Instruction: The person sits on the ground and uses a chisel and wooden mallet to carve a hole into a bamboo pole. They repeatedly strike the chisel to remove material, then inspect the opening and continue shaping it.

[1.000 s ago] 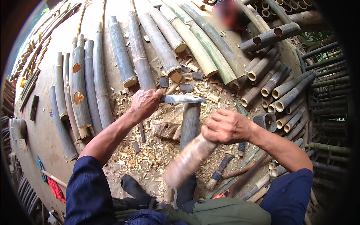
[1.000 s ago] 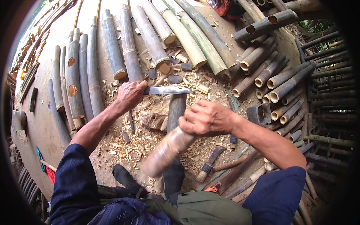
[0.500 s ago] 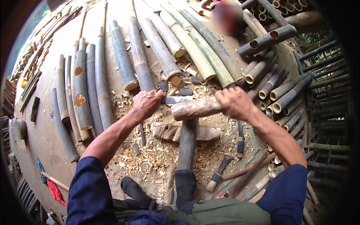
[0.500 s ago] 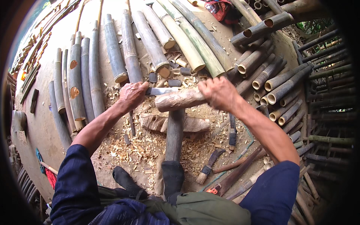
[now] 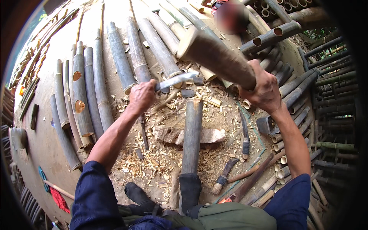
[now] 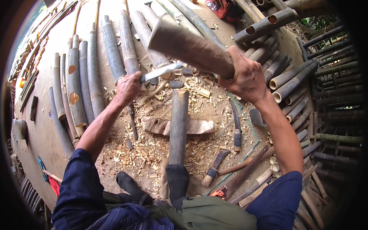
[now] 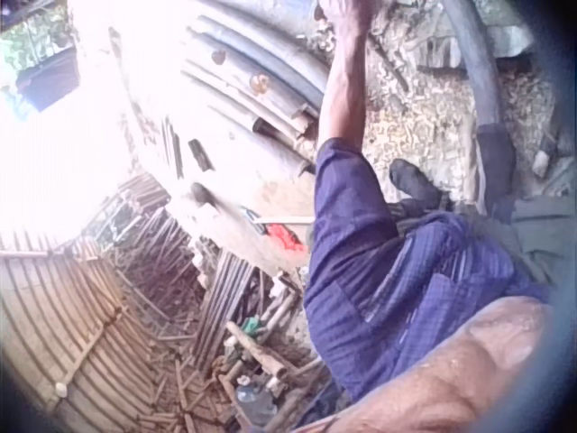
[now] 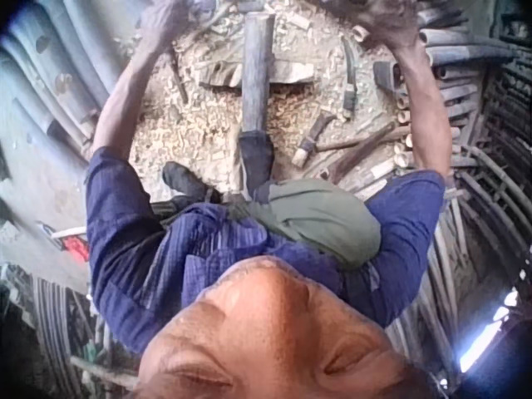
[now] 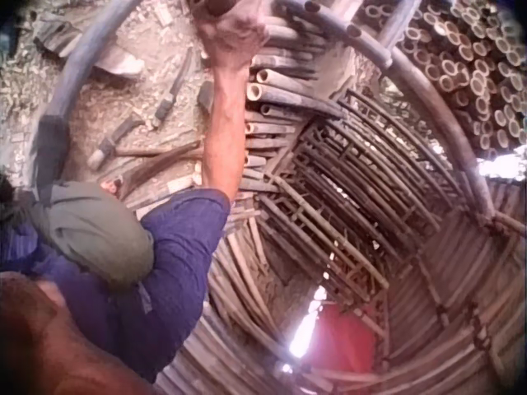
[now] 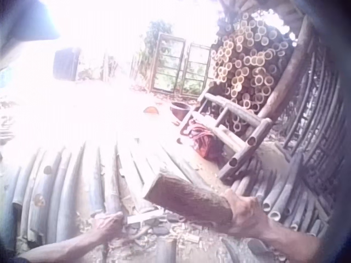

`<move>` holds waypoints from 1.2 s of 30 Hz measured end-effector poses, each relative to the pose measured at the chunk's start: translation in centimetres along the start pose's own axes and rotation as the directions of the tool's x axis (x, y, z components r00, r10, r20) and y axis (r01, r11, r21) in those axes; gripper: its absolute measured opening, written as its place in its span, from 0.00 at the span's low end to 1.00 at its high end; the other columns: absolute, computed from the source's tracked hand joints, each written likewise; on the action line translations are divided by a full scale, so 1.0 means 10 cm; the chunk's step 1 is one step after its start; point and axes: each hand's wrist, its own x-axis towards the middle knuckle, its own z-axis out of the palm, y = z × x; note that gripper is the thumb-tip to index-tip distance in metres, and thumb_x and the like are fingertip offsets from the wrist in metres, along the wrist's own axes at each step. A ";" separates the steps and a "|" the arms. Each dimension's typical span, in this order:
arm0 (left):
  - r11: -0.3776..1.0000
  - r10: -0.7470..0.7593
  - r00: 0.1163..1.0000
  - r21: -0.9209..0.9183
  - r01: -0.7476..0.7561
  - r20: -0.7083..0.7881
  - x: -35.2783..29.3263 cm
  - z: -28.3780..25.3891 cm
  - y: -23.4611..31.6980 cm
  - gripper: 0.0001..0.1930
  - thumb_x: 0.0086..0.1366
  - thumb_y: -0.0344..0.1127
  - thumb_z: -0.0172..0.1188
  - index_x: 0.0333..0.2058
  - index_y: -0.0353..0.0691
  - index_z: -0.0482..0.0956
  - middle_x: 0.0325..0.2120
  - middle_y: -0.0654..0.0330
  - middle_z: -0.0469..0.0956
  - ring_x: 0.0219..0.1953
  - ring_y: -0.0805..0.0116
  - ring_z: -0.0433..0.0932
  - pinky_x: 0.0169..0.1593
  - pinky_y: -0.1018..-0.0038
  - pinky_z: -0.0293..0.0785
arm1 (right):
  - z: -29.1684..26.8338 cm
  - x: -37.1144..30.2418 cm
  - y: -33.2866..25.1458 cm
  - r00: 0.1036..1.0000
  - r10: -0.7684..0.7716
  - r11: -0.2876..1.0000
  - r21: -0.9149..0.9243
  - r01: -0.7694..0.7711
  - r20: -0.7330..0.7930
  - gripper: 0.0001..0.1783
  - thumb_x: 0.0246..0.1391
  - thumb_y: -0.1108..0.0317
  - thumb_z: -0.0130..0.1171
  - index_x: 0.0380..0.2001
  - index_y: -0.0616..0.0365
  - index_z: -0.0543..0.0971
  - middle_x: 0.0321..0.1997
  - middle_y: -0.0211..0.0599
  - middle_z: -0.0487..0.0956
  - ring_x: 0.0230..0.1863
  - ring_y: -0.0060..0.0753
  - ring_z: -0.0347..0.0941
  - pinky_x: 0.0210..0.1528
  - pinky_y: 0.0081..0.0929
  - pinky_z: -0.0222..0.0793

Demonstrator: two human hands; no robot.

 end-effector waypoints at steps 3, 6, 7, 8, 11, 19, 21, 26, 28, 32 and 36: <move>0.961 -0.165 0.982 -0.240 0.139 -0.089 -0.07 -0.23 0.00 0.12 0.71 0.43 0.66 0.35 0.41 0.79 0.24 0.63 0.78 0.22 0.69 0.73 0.30 0.63 0.76 | 0.15 -0.40 0.05 0.929 0.367 0.898 0.278 -0.341 -0.047 0.33 0.50 0.58 0.74 0.56 0.58 0.73 0.42 0.49 0.85 0.43 0.49 0.87 0.46 0.46 0.83; 0.806 -0.365 0.930 -0.485 0.339 0.042 -0.39 -0.33 0.08 0.13 0.69 0.43 0.68 0.34 0.40 0.78 0.27 0.62 0.77 0.26 0.70 0.74 0.30 0.65 0.76 | 0.57 -1.09 0.03 0.799 0.602 0.711 0.463 -0.530 -0.010 0.33 0.52 0.56 0.72 0.56 0.63 0.74 0.48 0.53 0.84 0.46 0.46 0.84 0.52 0.45 0.82; 0.746 -0.391 0.919 -0.565 0.351 0.054 -0.55 -0.34 0.13 0.12 0.69 0.42 0.67 0.34 0.39 0.78 0.29 0.62 0.76 0.27 0.72 0.73 0.29 0.69 0.75 | 0.73 -1.35 -0.03 0.723 0.691 0.629 0.489 -0.605 0.004 0.35 0.52 0.55 0.73 0.56 0.66 0.74 0.50 0.54 0.83 0.47 0.45 0.84 0.53 0.45 0.81; 0.688 -0.426 0.903 -0.626 0.368 0.063 -0.73 -0.32 0.14 0.11 0.68 0.41 0.66 0.35 0.39 0.78 0.30 0.62 0.75 0.27 0.73 0.73 0.28 0.70 0.74 | 0.93 -1.59 -0.10 0.632 0.774 0.515 0.539 -0.666 0.042 0.36 0.51 0.55 0.72 0.56 0.69 0.74 0.51 0.57 0.83 0.48 0.47 0.83 0.54 0.45 0.80; 0.483 -0.514 0.848 -0.774 0.410 0.128 -1.25 -0.12 0.44 0.08 0.69 0.37 0.63 0.36 0.39 0.79 0.27 0.62 0.76 0.27 0.74 0.74 0.27 0.73 0.73 | 1.55 -2.54 -0.10 0.395 0.916 0.322 0.460 -0.827 0.068 0.40 0.51 0.55 0.74 0.58 0.74 0.73 0.56 0.61 0.79 0.53 0.50 0.80 0.60 0.44 0.75; 0.394 -0.454 0.862 -0.816 0.423 0.228 -2.32 -0.01 1.50 0.09 0.68 0.34 0.65 0.43 0.38 0.77 0.25 0.69 0.70 0.24 0.76 0.68 0.24 0.76 0.68 | 1.53 -2.92 -0.73 0.579 0.812 0.467 0.512 -0.721 0.074 0.51 0.58 0.50 0.72 0.74 0.65 0.60 0.69 0.58 0.70 0.67 0.58 0.71 0.70 0.53 0.64; 0.416 -0.214 0.949 -0.857 0.302 0.231 -2.46 -0.13 1.81 0.25 0.68 0.34 0.66 0.60 0.31 0.73 0.34 0.59 0.76 0.35 0.66 0.78 0.38 0.69 0.81 | 1.25 -2.62 -1.09 0.693 0.596 0.033 0.849 -0.527 0.406 0.50 0.61 0.50 0.70 0.75 0.63 0.59 0.69 0.56 0.71 0.67 0.54 0.71 0.68 0.50 0.68; 0.302 0.064 0.993 -0.947 -0.112 -0.097 -2.60 -0.51 2.15 0.48 0.66 0.39 0.67 0.78 0.34 0.51 0.68 0.43 0.69 0.70 0.52 0.67 0.75 0.52 0.60 | 1.58 -2.46 -1.52 0.660 0.620 -0.139 0.888 -0.439 0.423 0.28 0.64 0.69 0.61 0.63 0.65 0.67 0.35 0.42 0.82 0.30 0.28 0.80 0.35 0.26 0.78; -0.271 0.196 0.980 -0.961 0.064 0.010 -2.55 -0.97 1.93 0.50 0.67 0.46 0.65 0.78 0.31 0.47 0.55 0.45 0.82 0.71 0.52 0.68 0.77 0.54 0.54 | 1.60 -2.50 -1.56 0.514 0.763 -0.102 0.858 -0.503 0.392 0.16 0.63 0.74 0.57 0.54 0.61 0.71 0.28 0.35 0.76 0.15 0.24 0.70 0.19 0.25 0.70; -0.788 0.263 0.879 -0.614 -0.041 -0.397 -2.71 -1.95 1.75 0.58 0.67 0.59 0.65 0.78 0.30 0.39 0.46 0.42 0.86 0.68 0.49 0.72 0.77 0.52 0.49 | 2.29 -3.38 -0.84 0.564 0.826 0.475 0.554 -0.683 -0.014 0.24 0.57 0.67 0.68 0.53 0.61 0.73 0.38 0.45 0.77 0.40 0.48 0.76 0.49 0.45 0.72; -0.861 0.227 0.760 -0.491 -0.135 -0.608 -2.96 -2.39 1.68 0.56 0.67 0.59 0.66 0.77 0.31 0.42 0.46 0.43 0.86 0.66 0.52 0.73 0.75 0.53 0.53 | 2.50 -3.31 -1.16 0.558 0.807 0.485 0.323 -0.813 0.194 0.30 0.57 0.68 0.67 0.60 0.61 0.69 0.44 0.52 0.79 0.45 0.56 0.78 0.50 0.50 0.72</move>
